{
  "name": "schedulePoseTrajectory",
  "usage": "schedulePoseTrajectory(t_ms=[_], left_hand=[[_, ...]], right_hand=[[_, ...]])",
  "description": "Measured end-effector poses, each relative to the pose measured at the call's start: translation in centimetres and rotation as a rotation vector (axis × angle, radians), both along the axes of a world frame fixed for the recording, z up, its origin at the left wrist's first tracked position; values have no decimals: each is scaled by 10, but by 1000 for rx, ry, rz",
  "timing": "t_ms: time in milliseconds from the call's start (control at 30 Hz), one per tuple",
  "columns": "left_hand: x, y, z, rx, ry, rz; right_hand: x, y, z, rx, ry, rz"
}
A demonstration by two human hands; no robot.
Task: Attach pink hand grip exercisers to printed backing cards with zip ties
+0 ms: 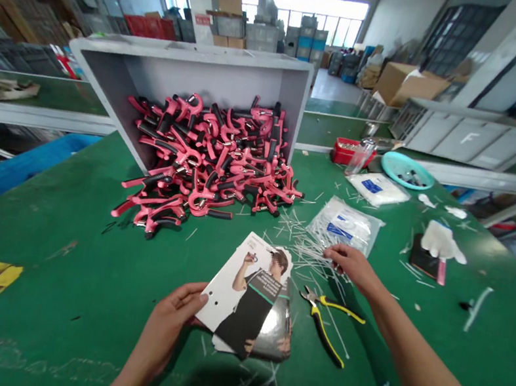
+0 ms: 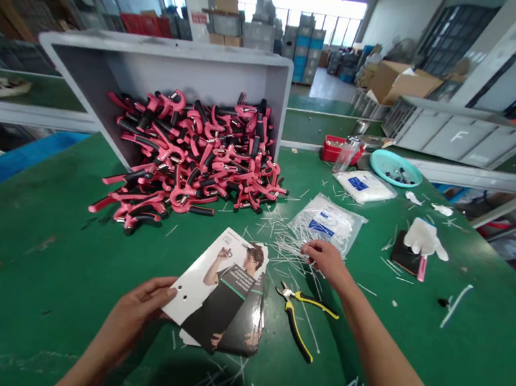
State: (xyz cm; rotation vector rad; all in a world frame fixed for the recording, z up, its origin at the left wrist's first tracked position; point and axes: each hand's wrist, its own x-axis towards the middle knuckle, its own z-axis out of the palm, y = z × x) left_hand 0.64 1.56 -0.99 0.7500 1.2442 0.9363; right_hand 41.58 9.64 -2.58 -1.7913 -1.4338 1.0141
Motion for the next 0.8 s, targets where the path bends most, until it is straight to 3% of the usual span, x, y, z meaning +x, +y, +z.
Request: schedulePoseTrajectory(t_ms=[167,367,467,633,800], left_hand=[[-8,9,7,82,72,-44],[-11,7,-1,31,-138,48],[-12,8,0,85,-130,36],[-8,16,13,206,-11,-86],[2,18,16,226,-3,-139]], right_hand=[[-6,-5,9,-24,270,13],[-24,-10,14,-46,459,34],[-39,-10,20,-34,513,61],[-91,-16,49,184,537,56],[-164,-50,73,343,460,180]])
